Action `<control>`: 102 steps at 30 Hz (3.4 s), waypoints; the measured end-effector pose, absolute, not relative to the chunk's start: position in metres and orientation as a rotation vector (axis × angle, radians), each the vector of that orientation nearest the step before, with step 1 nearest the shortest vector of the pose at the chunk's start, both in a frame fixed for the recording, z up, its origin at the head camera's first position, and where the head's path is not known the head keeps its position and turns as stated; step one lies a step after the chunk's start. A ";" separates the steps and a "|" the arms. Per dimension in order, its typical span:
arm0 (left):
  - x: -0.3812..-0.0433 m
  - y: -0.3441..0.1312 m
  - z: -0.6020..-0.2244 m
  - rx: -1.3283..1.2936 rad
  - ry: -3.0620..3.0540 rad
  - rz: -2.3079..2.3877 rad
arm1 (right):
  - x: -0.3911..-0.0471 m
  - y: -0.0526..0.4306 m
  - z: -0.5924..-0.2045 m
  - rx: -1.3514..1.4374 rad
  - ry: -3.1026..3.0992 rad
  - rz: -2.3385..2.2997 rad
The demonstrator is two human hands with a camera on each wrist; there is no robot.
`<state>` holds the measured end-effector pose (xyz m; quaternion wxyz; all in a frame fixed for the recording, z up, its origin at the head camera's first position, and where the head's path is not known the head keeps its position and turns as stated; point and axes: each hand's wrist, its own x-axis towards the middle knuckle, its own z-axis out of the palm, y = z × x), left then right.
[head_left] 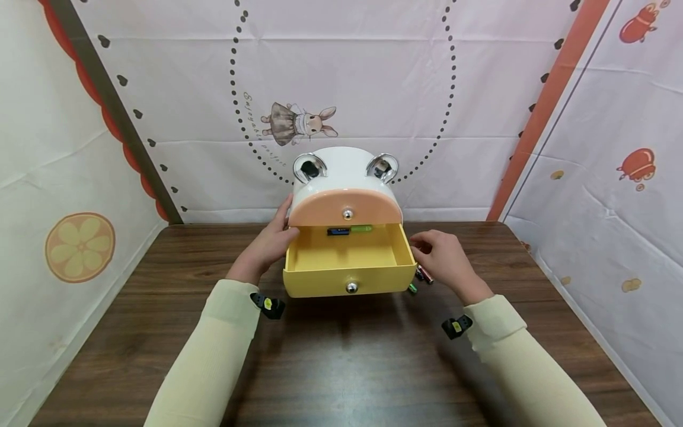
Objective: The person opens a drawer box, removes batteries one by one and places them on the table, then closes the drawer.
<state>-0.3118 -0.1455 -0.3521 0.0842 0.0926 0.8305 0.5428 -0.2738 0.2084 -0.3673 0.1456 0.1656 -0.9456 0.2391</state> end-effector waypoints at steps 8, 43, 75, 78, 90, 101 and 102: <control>-0.311 -0.146 -0.352 0.291 2.450 1.640 | -0.269 0.206 -0.357 0.479 -2.666 0.714; -0.292 -0.140 -0.327 0.274 2.385 1.648 | -0.250 0.167 -0.317 0.712 -2.514 0.671; -0.291 -0.140 -0.326 0.265 2.433 1.606 | -0.268 0.134 -0.310 0.927 -2.835 0.527; -0.291 -0.140 -0.328 0.278 2.431 1.608 | -0.270 0.131 -0.310 0.942 -2.882 0.540; -0.293 -0.143 -0.329 0.276 2.442 1.601 | -0.280 0.119 -0.307 0.992 -3.059 0.386; -0.309 -0.151 -0.352 0.269 2.463 1.617 | -0.296 0.102 -0.304 1.065 -3.212 0.102; -0.309 -0.151 -0.353 0.278 2.465 1.618 | -0.297 0.101 -0.304 1.054 -3.244 0.084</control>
